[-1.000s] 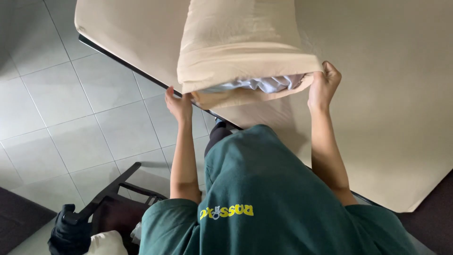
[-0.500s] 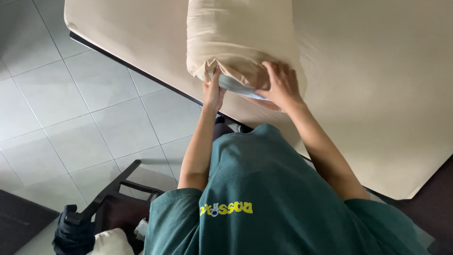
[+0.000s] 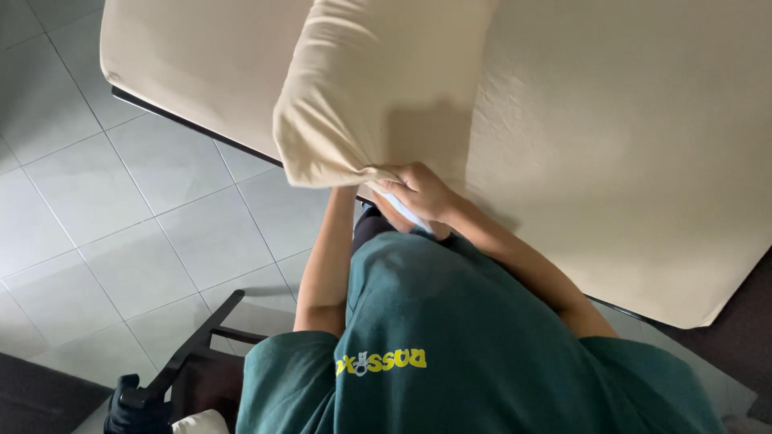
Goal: The person inserts a white pillow into a beige pillowcase on a table. They repeatedly pull the fabric over the pillow, smooth the surface, and adjust the corners to fit the pillow inside.
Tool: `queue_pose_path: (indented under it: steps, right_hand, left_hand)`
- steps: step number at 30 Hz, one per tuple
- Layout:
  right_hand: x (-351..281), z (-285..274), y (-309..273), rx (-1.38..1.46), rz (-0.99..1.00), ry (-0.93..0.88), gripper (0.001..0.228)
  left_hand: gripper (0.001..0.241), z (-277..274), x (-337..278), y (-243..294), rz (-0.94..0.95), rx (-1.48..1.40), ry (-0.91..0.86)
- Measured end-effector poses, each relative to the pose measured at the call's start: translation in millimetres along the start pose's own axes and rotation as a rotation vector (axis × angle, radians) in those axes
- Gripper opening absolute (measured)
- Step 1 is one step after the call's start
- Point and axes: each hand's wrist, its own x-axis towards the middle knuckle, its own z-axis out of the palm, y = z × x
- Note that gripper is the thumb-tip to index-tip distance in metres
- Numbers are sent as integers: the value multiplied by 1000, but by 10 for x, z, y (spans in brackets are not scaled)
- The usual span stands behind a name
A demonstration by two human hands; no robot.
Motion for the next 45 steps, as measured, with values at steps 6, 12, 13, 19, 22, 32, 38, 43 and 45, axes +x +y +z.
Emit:
queue_pose_path:
  steps: [6,12,13,19,22,32,38,43,45]
  right_hand:
    - [-67,-58,605,-365,-32,284,55]
    - [124,-83,426,-831,-300,464,55]
    - [84,-103,501,-830,-298,469,55]
    - [-278,-98,630,-146,103,241,10]
    - [-237,-297,412,192,-30,252,16]
    - [-1042,-976,524,-255,-8,803,19]
    - [-1613,-961,746,-830,-132,743,53]
    - [-2042,-760,1231,-407,157,861,35]
    - [-2089,-698,1372,-277,365,1059,35]
  left_hand:
    - [51,-34,-88,253,228,161,-40]
    - [39,436,-721,238,444,306,-97]
    - [39,504,-779,239,445,308,-102]
    - [28,801,-847,240,638,460,-142]
    - [25,932,-707,270,732,518,-167]
    - [11,1535,-908,551,1138,741,-649]
    - [20,1395,-1614,-440,1247,783,-827]
    - [26,1276,-1834,-950,1183,927,-615]
    - [37,1306,-1898,-623,1240,1180,-379]
